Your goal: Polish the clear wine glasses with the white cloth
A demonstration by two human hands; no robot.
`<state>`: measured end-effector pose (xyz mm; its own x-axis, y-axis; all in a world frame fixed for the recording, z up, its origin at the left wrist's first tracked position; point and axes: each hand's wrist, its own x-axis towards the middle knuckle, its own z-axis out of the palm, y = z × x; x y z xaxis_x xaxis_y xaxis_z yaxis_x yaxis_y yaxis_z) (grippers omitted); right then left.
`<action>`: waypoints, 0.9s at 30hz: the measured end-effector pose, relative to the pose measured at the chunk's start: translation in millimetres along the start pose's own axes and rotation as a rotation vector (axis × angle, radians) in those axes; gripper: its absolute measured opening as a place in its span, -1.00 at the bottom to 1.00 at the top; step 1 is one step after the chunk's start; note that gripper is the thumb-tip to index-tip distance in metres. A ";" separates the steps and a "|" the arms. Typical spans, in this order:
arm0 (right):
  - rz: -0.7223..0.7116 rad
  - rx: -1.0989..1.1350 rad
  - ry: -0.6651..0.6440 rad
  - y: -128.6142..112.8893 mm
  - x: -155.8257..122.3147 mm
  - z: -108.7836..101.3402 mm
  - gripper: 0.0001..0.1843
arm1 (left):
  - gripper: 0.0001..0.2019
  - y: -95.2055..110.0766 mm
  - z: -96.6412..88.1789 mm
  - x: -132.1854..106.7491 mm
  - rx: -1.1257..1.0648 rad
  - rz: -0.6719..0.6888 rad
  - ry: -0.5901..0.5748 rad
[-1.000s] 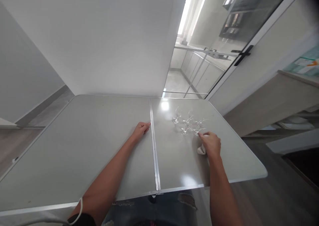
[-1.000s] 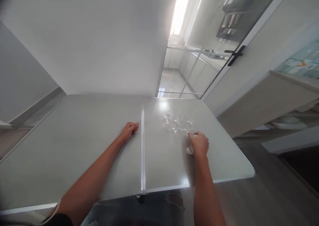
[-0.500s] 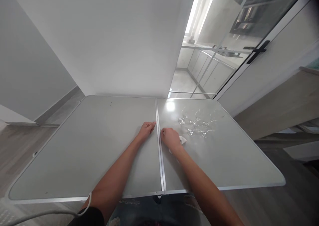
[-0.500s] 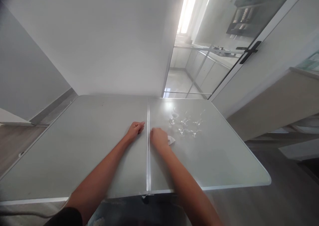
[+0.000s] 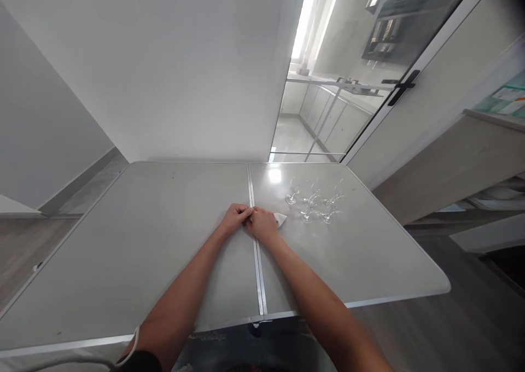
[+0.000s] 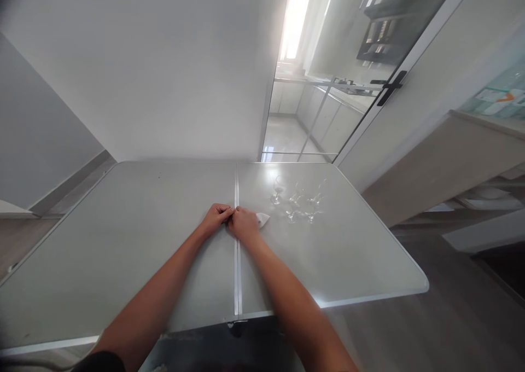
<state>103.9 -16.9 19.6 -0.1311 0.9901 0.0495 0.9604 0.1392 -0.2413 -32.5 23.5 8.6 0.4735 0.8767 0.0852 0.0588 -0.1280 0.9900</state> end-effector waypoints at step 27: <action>0.276 0.370 0.041 43.7 -35.1 -28.9 -0.81 | -0.75 0.7 3.2 -3.2 0.146 -0.045 0.116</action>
<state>157.6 -46.0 35.3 0.1338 0.9906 -0.0288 0.8048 -0.1256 -0.5801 -31.1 19.2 8.6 0.3632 0.9297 0.0614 0.2084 -0.1453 0.9672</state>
